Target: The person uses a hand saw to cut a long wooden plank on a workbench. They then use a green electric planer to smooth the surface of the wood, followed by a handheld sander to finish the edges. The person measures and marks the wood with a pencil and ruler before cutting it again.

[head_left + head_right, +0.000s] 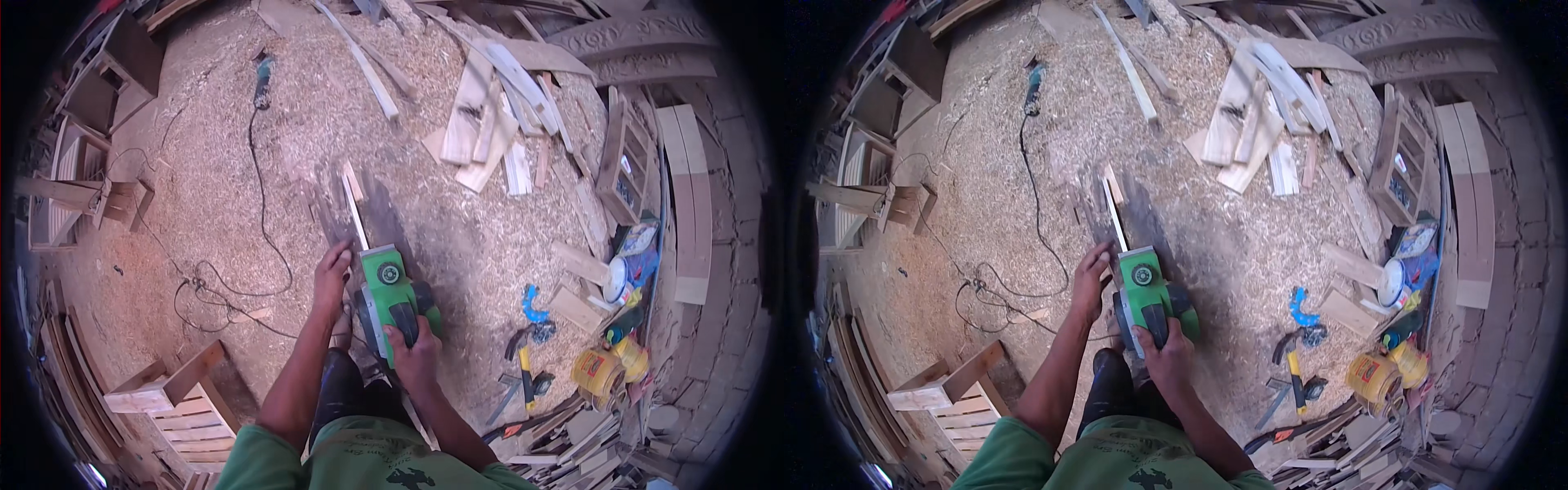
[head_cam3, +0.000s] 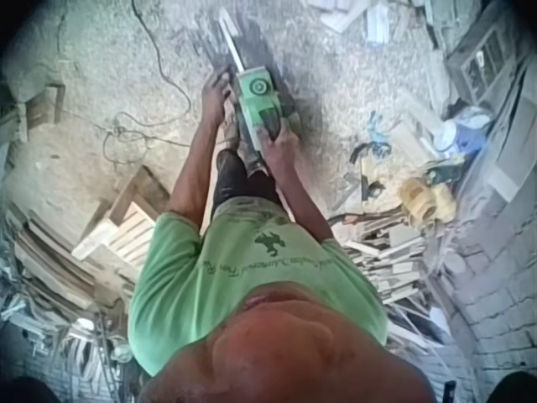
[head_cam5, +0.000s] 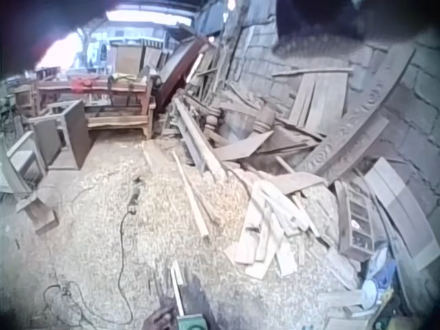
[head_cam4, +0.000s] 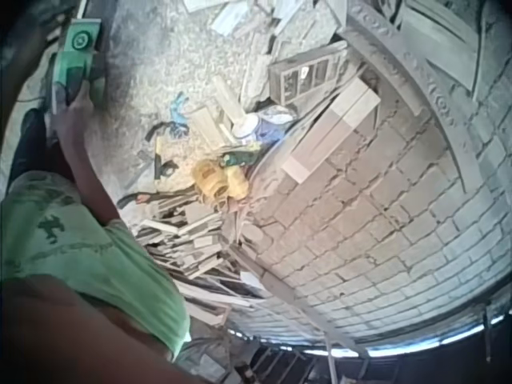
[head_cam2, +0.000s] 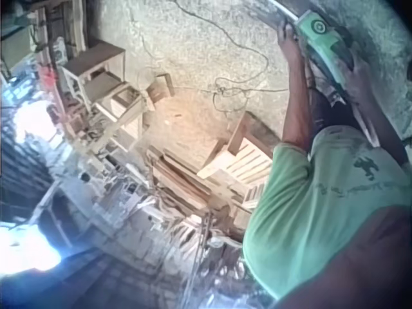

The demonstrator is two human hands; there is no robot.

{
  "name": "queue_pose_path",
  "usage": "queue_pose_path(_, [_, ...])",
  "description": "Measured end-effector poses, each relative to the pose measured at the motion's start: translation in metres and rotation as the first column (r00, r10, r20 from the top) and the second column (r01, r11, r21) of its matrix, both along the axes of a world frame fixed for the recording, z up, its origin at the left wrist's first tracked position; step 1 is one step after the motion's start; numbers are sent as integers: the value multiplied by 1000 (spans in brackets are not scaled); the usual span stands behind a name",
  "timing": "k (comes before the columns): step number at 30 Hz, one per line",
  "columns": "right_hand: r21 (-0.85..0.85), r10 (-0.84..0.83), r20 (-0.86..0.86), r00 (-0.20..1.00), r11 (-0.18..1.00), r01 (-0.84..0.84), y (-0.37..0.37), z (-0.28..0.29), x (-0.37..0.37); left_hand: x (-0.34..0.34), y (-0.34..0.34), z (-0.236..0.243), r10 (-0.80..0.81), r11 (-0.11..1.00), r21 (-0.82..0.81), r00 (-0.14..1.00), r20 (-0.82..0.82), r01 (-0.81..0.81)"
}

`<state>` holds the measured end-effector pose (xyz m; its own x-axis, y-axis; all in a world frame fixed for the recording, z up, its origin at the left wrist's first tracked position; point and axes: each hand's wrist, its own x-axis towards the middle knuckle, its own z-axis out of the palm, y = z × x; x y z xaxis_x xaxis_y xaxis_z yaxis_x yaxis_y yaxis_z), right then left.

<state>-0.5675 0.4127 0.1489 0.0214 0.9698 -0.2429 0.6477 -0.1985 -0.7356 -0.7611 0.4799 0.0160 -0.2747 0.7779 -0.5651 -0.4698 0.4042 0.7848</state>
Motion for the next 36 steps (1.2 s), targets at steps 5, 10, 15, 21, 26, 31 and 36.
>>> queue_pose_path(5, [30, 17, -9, 1000, 999, -17, 70, 4, -43, -23, -40, 7, 96, 983, -161, 993, 72, -83])
queue_pose_path(10, [158, 66, -16, 998, 985, -63, 151, 3, -101, -53, -127, -34, 62, 925, -376, 998, 5, -56])
queue_pose_path(15, [198, 82, 9, 997, 977, -82, 227, -5, -150, -42, -178, -53, -21, 903, -428, 992, -128, -36])
queue_pose_path(21, [107, 1, -202, 979, 994, 21, 212, -12, -112, -9, -128, -27, -87, 988, -154, 882, -462, 17])
queue_pose_path(26, [20, -149, -174, 973, 988, 155, 158, -7, -3, 8, -40, 18, -147, 988, -83, 668, -729, 126])
queue_pose_path(31, [152, -378, -215, 900, 898, 413, 146, -41, 95, 58, -9, 22, -244, 941, -173, 229, -943, 290])
queue_pose_path(36, [425, -479, -80, 874, 777, 465, 166, -67, 160, 78, 1, 65, -459, 888, -402, 387, -800, 222])
